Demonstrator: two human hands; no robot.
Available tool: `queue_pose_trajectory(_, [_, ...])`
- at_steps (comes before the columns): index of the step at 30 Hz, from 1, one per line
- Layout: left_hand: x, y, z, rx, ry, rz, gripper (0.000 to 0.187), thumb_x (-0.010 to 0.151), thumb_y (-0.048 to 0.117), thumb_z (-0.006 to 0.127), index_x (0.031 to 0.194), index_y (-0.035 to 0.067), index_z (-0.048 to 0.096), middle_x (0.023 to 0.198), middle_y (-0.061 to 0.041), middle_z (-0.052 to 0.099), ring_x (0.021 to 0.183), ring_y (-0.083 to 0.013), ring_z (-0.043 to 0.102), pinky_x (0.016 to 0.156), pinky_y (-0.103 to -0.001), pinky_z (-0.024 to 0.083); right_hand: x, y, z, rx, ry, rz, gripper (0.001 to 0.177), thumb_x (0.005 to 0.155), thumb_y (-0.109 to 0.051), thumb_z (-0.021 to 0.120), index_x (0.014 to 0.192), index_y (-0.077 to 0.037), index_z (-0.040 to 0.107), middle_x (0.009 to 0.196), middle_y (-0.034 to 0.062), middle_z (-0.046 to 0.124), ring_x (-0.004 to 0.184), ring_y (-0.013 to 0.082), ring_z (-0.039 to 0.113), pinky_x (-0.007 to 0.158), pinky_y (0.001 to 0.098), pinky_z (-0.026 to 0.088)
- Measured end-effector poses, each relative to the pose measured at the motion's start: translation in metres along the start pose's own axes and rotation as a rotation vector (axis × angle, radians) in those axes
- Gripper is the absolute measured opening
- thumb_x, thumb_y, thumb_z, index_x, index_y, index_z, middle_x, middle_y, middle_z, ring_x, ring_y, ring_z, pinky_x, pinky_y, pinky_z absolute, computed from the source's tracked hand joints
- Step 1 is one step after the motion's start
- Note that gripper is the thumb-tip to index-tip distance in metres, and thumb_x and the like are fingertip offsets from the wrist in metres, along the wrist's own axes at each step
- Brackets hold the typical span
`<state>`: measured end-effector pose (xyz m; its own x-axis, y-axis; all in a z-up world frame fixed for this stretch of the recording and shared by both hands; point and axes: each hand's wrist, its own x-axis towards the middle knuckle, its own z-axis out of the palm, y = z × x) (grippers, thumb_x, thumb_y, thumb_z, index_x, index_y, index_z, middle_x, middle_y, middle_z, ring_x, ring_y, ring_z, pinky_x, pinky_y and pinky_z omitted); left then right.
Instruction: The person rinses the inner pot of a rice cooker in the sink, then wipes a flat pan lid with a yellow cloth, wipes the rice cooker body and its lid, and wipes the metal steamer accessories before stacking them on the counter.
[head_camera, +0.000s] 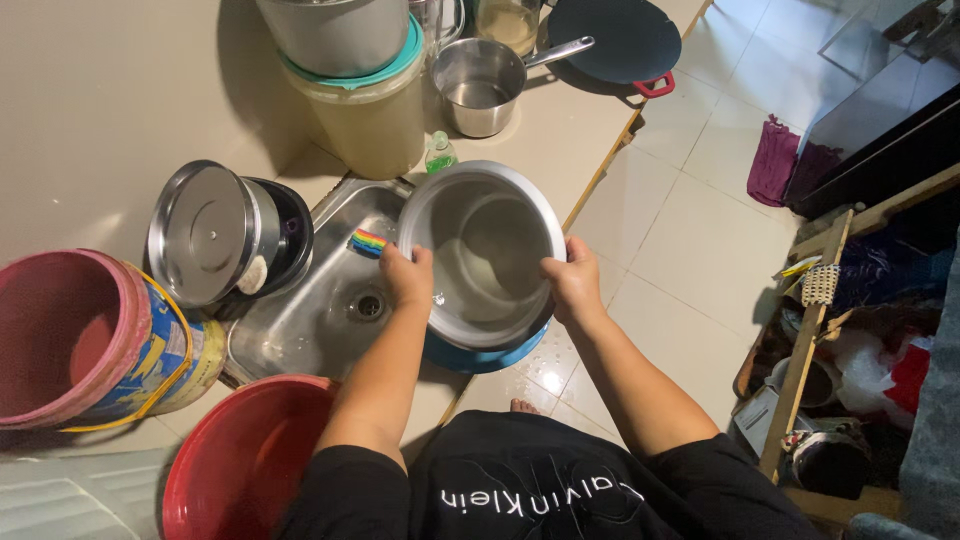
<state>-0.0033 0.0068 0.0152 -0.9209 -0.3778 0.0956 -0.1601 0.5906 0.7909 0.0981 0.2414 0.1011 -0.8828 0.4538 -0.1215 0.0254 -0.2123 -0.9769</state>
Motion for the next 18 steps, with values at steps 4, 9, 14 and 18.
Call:
queue_pose_trajectory(4, [-0.008, 0.011, -0.013, 0.035, -0.102, 0.032, 0.062, 0.081, 0.020, 0.064, 0.134, -0.008, 0.048, 0.132, -0.031, 0.053, 0.119, -0.0449, 0.057, 0.099, -0.050, 0.049, 0.001, -0.001, -0.001, 0.017, -0.007, -0.004, 0.029, 0.071, 0.009, 0.061, 0.099, 0.001, 0.060, 0.083, 0.0065, 0.062, 0.068, 0.0144, 0.058, 0.062, 0.0283, 0.050])
queue_pose_trajectory(9, [-0.023, 0.028, -0.029, 0.774, -0.131, 0.529, 0.085, 0.083, 0.032, 0.055, 0.152, -0.012, 0.029, 0.165, -0.031, 0.018, 0.152, -0.0472, 0.015, 0.120, -0.053, 0.019, 0.000, -0.004, -0.002, -0.005, 0.027, -0.019, 0.031, 0.070, 0.009, 0.060, 0.100, 0.000, 0.061, 0.086, 0.0060, 0.064, 0.072, 0.0137, 0.061, 0.066, 0.0270, 0.053])
queue_pose_trajectory(14, [-0.042, 0.045, -0.026, 1.174, -0.731, 0.634, 0.061, 0.106, 0.030, 0.033, 0.159, 0.002, 0.027, 0.173, -0.009, 0.013, 0.162, -0.0282, -0.005, 0.127, -0.054, -0.009, 0.004, 0.008, -0.003, 0.006, -0.005, -0.012, 0.030, 0.072, 0.008, 0.062, 0.101, 0.000, 0.060, 0.085, 0.0067, 0.062, 0.069, 0.0153, 0.057, 0.061, 0.0285, 0.047])
queue_pose_trajectory(18, [-0.049, 0.043, -0.005, 1.236, -0.877, 0.557, 0.060, 0.104, 0.026, 0.031, 0.160, 0.007, 0.023, 0.170, -0.011, 0.009, 0.156, -0.0363, -0.004, 0.121, -0.061, -0.013, 0.007, 0.025, -0.002, 0.074, 0.006, -0.020, 0.030, 0.073, 0.008, 0.061, 0.102, -0.001, 0.060, 0.085, 0.0059, 0.062, 0.072, 0.0142, 0.058, 0.064, 0.0271, 0.050])
